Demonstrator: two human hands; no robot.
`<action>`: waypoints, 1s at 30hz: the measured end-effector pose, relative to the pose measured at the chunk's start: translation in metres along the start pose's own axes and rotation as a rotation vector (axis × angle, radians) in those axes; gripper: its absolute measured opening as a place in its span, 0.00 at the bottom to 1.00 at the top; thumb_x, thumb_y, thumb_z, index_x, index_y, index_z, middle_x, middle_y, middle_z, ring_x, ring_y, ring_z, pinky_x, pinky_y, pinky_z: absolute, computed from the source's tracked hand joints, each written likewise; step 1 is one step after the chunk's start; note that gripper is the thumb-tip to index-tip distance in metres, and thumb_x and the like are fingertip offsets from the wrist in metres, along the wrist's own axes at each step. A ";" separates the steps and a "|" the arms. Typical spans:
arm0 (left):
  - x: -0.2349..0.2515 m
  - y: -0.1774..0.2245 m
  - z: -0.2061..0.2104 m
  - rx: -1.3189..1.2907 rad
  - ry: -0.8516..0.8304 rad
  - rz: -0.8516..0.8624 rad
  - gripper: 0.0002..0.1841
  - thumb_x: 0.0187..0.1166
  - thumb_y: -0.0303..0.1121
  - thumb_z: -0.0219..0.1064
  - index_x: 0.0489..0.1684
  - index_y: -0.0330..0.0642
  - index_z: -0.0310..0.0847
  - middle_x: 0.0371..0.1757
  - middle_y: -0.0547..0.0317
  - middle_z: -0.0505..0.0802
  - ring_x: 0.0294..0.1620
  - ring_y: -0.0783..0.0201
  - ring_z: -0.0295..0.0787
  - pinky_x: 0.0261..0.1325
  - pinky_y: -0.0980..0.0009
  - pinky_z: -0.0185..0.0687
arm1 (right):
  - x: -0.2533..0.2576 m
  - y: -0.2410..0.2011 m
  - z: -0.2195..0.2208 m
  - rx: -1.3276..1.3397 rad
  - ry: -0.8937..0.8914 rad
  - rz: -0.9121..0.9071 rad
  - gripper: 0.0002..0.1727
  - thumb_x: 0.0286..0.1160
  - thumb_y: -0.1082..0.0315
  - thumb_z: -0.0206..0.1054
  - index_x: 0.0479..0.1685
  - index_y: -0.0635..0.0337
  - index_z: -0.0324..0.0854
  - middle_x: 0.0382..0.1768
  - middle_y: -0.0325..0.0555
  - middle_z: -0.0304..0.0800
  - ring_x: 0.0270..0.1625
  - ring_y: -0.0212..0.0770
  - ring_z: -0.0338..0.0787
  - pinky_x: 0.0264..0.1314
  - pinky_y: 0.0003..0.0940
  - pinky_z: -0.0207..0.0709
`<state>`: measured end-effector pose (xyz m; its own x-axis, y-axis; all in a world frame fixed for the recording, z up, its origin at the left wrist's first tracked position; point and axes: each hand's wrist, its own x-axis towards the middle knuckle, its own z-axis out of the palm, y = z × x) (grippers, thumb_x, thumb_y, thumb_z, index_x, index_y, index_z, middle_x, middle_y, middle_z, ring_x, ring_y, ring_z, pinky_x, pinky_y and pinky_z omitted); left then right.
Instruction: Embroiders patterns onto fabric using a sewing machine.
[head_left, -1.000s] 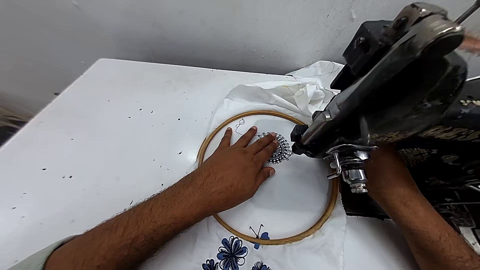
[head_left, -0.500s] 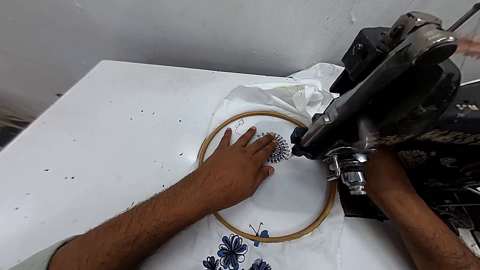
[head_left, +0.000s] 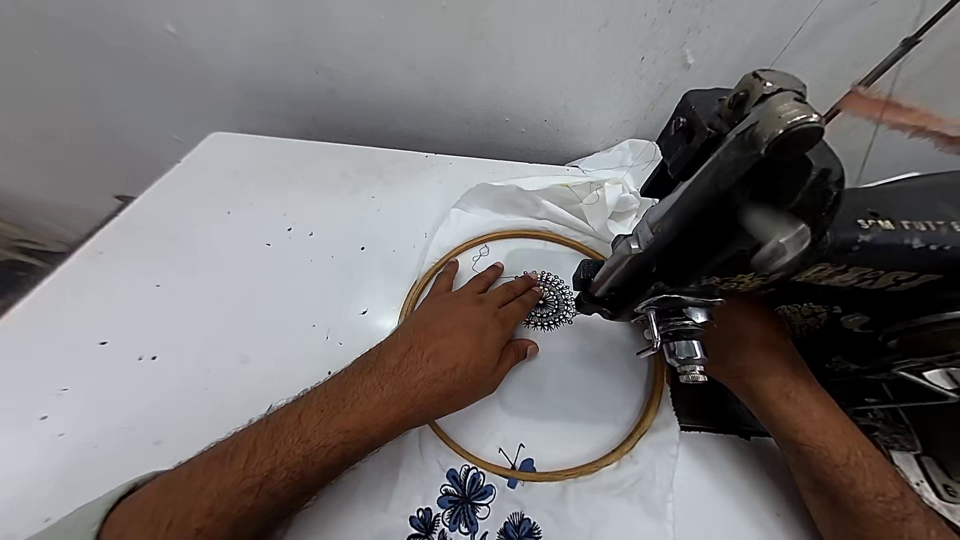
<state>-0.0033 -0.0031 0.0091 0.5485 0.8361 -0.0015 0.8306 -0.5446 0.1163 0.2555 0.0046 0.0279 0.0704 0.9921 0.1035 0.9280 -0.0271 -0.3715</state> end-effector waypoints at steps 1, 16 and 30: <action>-0.001 0.001 0.000 0.002 -0.011 -0.006 0.32 0.90 0.58 0.44 0.90 0.56 0.66 0.92 0.70 0.69 0.93 0.53 0.58 0.86 0.28 0.48 | 0.000 0.001 0.000 -0.002 0.000 -0.012 0.13 0.70 0.72 0.79 0.26 0.68 0.80 0.30 0.60 0.84 0.37 0.55 0.85 0.41 0.57 0.74; 0.001 -0.001 0.007 -0.009 0.000 -0.001 0.33 0.92 0.58 0.38 0.93 0.56 0.61 0.94 0.71 0.64 0.95 0.54 0.53 0.86 0.27 0.48 | 0.004 0.014 0.010 0.060 0.124 -0.131 0.10 0.62 0.73 0.81 0.32 0.63 0.82 0.34 0.55 0.85 0.40 0.51 0.86 0.41 0.55 0.75; 0.001 0.000 0.006 -0.014 -0.015 -0.006 0.33 0.92 0.57 0.38 0.93 0.55 0.60 0.94 0.69 0.64 0.95 0.52 0.52 0.86 0.26 0.45 | -0.001 0.005 0.006 0.042 0.074 -0.041 0.07 0.69 0.76 0.75 0.31 0.68 0.82 0.34 0.61 0.85 0.40 0.56 0.86 0.41 0.58 0.74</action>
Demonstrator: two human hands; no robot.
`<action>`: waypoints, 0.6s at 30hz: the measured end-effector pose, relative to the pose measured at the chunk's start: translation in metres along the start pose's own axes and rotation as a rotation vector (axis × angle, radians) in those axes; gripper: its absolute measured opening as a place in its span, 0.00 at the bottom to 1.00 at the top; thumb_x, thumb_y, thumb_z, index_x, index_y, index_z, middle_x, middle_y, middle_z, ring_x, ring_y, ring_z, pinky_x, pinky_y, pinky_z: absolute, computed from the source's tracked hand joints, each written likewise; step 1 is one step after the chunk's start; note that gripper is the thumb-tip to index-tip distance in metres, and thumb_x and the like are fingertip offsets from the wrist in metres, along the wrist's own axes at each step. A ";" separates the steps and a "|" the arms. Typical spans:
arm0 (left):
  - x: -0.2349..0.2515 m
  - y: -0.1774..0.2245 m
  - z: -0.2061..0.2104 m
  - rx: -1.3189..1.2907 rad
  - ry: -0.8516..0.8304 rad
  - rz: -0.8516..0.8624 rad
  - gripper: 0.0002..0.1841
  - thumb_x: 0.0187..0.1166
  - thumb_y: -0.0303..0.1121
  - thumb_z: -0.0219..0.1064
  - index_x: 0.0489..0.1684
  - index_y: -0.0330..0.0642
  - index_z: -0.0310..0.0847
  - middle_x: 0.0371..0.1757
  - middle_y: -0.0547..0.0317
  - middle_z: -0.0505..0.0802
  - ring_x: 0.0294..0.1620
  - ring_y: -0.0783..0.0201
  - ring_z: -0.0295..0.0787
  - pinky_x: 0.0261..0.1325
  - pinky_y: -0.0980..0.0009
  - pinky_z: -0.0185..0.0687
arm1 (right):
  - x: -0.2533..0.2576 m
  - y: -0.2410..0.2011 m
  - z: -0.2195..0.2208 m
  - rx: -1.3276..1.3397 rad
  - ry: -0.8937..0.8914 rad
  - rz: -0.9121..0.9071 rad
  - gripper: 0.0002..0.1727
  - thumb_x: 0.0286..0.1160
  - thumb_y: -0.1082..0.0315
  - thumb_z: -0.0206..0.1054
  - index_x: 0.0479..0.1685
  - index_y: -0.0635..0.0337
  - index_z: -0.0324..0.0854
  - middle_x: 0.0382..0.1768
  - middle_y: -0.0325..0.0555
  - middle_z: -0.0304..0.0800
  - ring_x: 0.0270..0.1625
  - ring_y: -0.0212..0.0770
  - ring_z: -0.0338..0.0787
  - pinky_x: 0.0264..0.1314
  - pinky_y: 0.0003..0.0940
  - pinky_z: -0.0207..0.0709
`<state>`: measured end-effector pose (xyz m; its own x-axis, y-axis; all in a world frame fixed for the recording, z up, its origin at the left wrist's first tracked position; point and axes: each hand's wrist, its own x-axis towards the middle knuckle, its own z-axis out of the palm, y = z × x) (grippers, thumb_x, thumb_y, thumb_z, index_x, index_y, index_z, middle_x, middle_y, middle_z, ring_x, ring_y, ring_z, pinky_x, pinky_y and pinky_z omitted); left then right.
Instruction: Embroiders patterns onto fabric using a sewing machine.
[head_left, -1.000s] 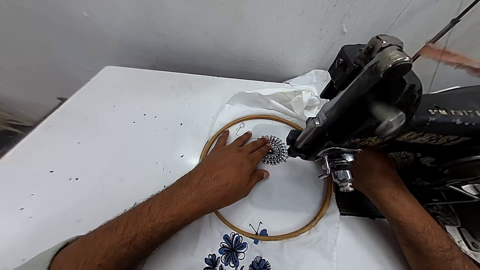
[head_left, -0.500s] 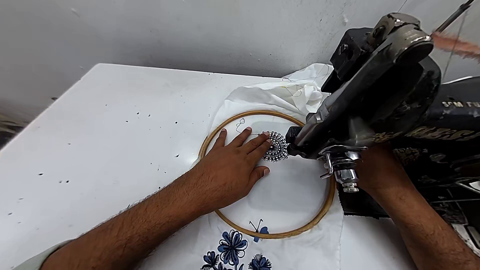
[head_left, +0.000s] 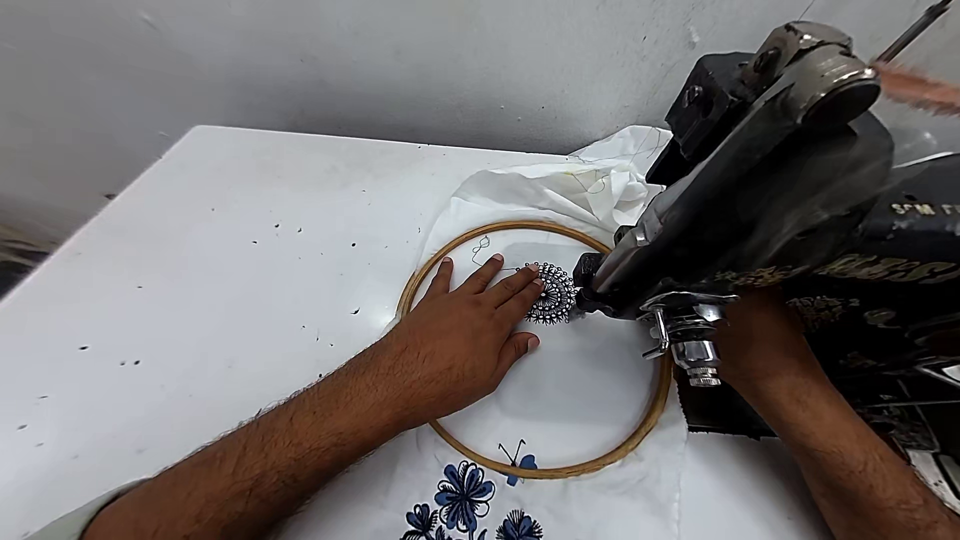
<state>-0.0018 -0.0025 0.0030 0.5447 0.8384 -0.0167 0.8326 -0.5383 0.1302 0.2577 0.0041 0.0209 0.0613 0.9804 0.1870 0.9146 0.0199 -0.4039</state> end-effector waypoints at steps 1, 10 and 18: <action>0.001 -0.001 -0.001 0.008 -0.008 -0.008 0.33 0.92 0.58 0.38 0.94 0.56 0.60 0.94 0.70 0.64 0.96 0.53 0.52 0.86 0.27 0.46 | 0.000 -0.002 0.000 0.001 -0.007 0.018 0.06 0.70 0.76 0.75 0.32 0.69 0.82 0.35 0.62 0.86 0.42 0.58 0.87 0.43 0.60 0.74; 0.001 0.000 0.000 0.004 -0.012 -0.006 0.33 0.92 0.57 0.38 0.94 0.56 0.60 0.94 0.71 0.64 0.96 0.54 0.52 0.87 0.27 0.46 | 0.001 0.005 0.004 0.006 0.034 -0.043 0.07 0.66 0.77 0.76 0.30 0.68 0.81 0.33 0.60 0.85 0.38 0.56 0.86 0.39 0.59 0.74; 0.001 0.002 0.002 0.004 0.001 0.001 0.33 0.92 0.57 0.37 0.93 0.56 0.60 0.94 0.70 0.63 0.96 0.54 0.52 0.86 0.27 0.46 | 0.001 0.005 0.002 -0.034 0.023 -0.044 0.08 0.67 0.76 0.77 0.29 0.67 0.82 0.32 0.61 0.85 0.39 0.57 0.86 0.40 0.59 0.75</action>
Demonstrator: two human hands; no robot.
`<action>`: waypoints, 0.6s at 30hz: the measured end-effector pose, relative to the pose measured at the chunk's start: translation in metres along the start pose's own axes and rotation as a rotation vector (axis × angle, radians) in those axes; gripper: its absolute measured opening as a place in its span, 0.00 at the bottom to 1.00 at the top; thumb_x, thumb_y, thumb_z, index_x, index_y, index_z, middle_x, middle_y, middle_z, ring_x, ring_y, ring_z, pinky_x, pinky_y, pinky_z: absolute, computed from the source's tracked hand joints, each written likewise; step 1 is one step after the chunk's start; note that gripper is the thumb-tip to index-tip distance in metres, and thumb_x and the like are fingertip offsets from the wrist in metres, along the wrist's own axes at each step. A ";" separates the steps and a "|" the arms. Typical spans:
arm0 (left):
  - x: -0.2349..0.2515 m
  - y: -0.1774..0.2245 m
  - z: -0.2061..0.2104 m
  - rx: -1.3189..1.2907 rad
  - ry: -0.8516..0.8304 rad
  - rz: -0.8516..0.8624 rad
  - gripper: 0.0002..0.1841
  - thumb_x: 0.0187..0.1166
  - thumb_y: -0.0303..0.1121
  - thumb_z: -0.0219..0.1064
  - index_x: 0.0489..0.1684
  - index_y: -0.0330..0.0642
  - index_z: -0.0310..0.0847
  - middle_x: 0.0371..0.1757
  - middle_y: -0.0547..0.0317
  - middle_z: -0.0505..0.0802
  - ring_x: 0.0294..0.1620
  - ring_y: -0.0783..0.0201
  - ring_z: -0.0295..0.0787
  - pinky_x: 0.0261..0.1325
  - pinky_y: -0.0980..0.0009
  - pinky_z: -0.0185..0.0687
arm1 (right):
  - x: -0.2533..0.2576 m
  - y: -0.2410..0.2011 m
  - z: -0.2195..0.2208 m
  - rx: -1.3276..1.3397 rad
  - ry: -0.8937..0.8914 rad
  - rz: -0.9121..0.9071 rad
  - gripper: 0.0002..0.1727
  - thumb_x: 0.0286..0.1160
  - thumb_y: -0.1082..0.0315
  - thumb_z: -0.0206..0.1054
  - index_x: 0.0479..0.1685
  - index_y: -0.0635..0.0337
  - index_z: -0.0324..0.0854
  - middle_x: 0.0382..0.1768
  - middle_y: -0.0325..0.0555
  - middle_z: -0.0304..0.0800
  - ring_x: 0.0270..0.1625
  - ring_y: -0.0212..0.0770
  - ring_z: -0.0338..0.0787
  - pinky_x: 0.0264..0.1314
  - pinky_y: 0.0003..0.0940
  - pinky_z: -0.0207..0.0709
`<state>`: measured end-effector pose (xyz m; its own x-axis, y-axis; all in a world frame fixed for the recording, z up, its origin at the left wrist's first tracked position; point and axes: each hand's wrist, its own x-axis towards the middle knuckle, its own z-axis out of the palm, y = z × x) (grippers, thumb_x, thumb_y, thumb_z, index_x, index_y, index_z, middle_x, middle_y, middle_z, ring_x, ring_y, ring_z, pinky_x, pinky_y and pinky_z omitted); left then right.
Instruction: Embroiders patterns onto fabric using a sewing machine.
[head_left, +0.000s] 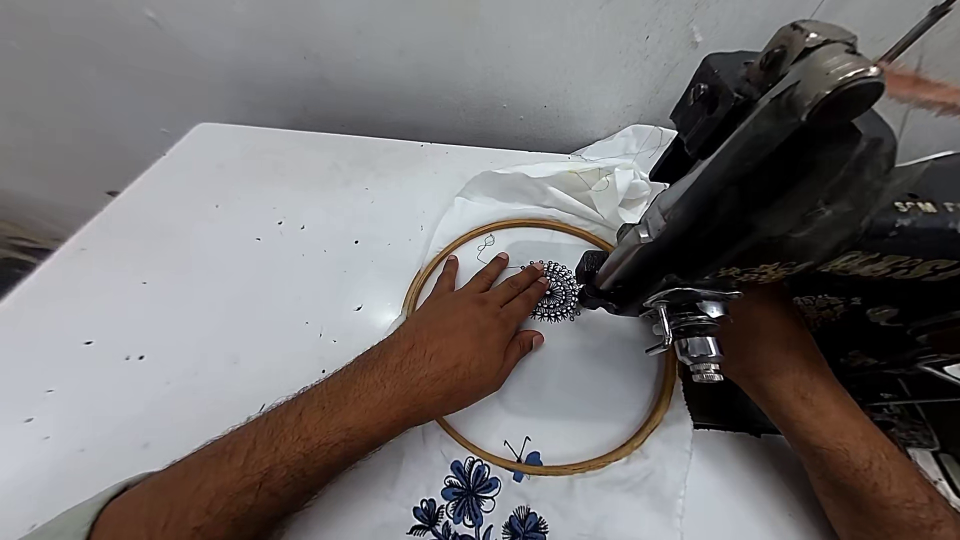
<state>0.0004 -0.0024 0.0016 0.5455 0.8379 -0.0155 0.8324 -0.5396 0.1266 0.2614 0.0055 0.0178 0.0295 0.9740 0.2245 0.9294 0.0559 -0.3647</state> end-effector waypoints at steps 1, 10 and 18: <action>-0.001 -0.001 -0.001 -0.001 -0.007 -0.001 0.33 0.92 0.57 0.38 0.93 0.56 0.60 0.94 0.71 0.63 0.96 0.54 0.52 0.86 0.26 0.46 | -0.001 -0.002 0.000 -0.005 -0.007 0.016 0.08 0.68 0.75 0.76 0.28 0.68 0.82 0.33 0.62 0.86 0.40 0.59 0.87 0.41 0.60 0.75; 0.000 0.002 -0.002 -0.006 -0.021 -0.008 0.33 0.93 0.57 0.38 0.94 0.56 0.59 0.94 0.70 0.63 0.96 0.54 0.51 0.87 0.26 0.43 | 0.001 -0.002 -0.002 -0.003 -0.021 0.032 0.10 0.69 0.74 0.78 0.28 0.68 0.82 0.33 0.62 0.86 0.41 0.59 0.86 0.42 0.61 0.74; 0.002 0.000 -0.001 -0.007 -0.002 -0.012 0.33 0.93 0.57 0.38 0.94 0.55 0.60 0.94 0.70 0.64 0.96 0.54 0.51 0.87 0.26 0.43 | 0.002 0.003 0.001 0.045 0.013 -0.012 0.07 0.66 0.77 0.76 0.36 0.69 0.83 0.37 0.63 0.87 0.44 0.59 0.88 0.44 0.62 0.75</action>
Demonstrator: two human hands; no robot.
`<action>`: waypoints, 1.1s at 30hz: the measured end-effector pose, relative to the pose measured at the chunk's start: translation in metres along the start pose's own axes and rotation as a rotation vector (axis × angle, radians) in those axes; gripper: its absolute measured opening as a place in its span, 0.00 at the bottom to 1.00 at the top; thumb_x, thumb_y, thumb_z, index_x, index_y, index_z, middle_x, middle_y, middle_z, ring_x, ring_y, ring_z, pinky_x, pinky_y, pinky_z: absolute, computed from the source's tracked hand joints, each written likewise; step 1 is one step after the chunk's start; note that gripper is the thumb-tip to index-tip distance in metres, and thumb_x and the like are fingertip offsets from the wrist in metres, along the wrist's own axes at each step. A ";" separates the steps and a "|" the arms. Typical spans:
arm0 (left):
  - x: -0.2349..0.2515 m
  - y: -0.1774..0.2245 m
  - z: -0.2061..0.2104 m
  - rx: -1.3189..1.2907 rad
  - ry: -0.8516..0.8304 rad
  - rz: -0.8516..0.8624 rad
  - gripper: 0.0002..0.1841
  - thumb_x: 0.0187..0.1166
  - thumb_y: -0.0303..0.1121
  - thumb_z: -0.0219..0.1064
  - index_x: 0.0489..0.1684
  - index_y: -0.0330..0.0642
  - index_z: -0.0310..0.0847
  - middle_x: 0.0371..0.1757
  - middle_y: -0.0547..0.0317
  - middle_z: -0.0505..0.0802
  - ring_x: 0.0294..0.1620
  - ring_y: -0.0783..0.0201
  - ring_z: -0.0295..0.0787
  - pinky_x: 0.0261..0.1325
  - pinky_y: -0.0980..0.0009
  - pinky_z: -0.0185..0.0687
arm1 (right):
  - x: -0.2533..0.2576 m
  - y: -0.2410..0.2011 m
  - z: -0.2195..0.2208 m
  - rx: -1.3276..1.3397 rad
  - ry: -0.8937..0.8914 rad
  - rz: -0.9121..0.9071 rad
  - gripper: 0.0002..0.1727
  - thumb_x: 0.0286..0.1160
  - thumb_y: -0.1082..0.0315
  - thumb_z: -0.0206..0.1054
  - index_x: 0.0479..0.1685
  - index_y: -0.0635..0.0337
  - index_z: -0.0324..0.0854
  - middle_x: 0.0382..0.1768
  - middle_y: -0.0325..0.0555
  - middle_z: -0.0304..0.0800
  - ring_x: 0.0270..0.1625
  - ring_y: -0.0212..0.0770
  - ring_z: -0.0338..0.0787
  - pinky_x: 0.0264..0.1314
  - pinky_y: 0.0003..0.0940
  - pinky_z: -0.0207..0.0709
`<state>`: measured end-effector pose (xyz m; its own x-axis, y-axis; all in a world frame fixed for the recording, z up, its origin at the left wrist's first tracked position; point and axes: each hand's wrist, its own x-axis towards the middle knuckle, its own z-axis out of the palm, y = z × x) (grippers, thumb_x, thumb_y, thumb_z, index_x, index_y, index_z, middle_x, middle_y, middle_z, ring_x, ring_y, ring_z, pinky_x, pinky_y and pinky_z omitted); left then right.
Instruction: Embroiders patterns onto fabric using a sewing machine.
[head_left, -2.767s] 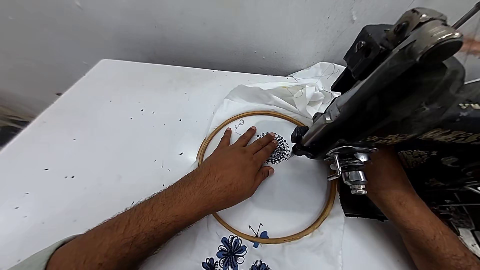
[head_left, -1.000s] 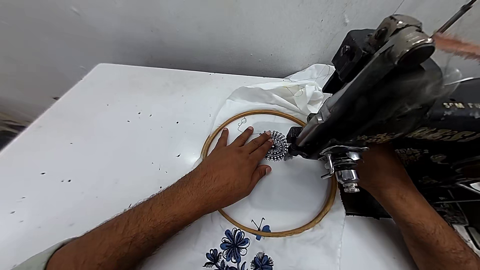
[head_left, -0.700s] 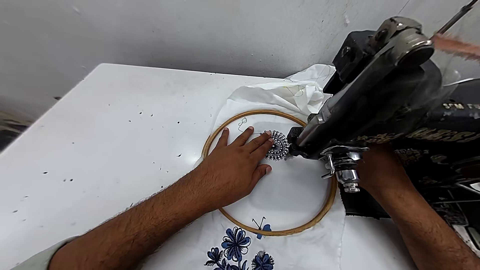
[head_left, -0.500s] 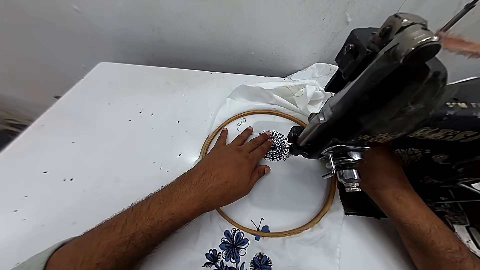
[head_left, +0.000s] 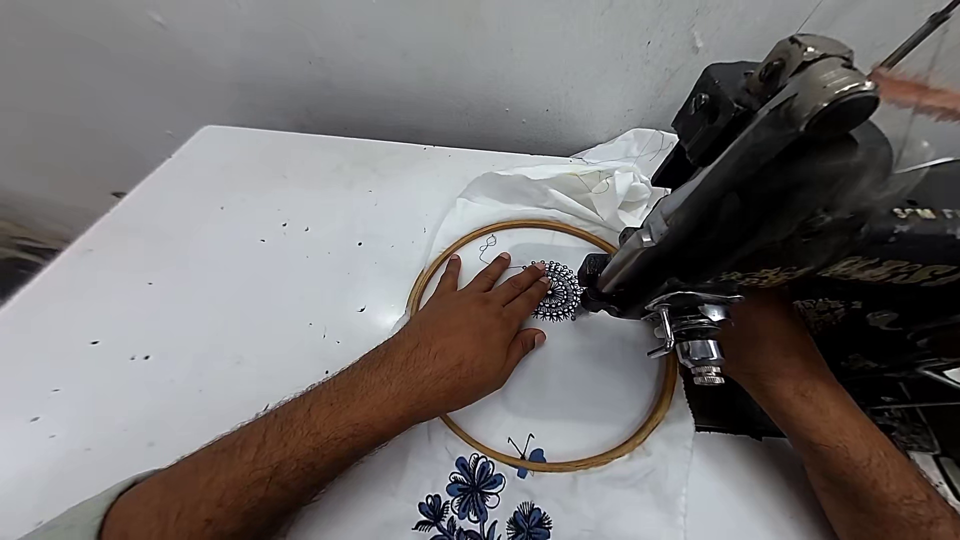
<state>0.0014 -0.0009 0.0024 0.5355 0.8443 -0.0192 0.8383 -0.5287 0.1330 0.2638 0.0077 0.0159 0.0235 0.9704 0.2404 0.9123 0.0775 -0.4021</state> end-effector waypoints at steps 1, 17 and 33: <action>0.000 0.001 0.000 -0.001 -0.003 0.004 0.33 0.93 0.57 0.38 0.94 0.55 0.60 0.94 0.70 0.63 0.96 0.53 0.51 0.87 0.25 0.43 | 0.000 0.000 -0.001 -0.015 -0.009 0.009 0.06 0.67 0.76 0.76 0.35 0.69 0.83 0.37 0.63 0.87 0.44 0.59 0.88 0.44 0.62 0.76; 0.001 -0.001 0.000 -0.004 0.015 0.013 0.32 0.92 0.57 0.39 0.92 0.56 0.62 0.93 0.71 0.65 0.95 0.53 0.53 0.86 0.26 0.46 | 0.003 0.004 0.004 0.015 0.036 -0.042 0.04 0.68 0.77 0.73 0.35 0.69 0.84 0.37 0.63 0.87 0.44 0.60 0.88 0.43 0.62 0.75; -0.007 0.002 -0.003 -0.007 0.006 0.020 0.33 0.92 0.56 0.41 0.93 0.53 0.62 0.93 0.67 0.66 0.95 0.51 0.54 0.86 0.27 0.47 | 0.001 0.003 0.000 0.004 0.018 -0.067 0.08 0.65 0.73 0.77 0.32 0.66 0.82 0.34 0.59 0.86 0.41 0.56 0.87 0.41 0.58 0.74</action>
<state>-0.0013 -0.0076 0.0060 0.5518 0.8339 -0.0105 0.8265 -0.5451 0.1403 0.2668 0.0089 0.0146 -0.0298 0.9587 0.2829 0.9105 0.1429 -0.3881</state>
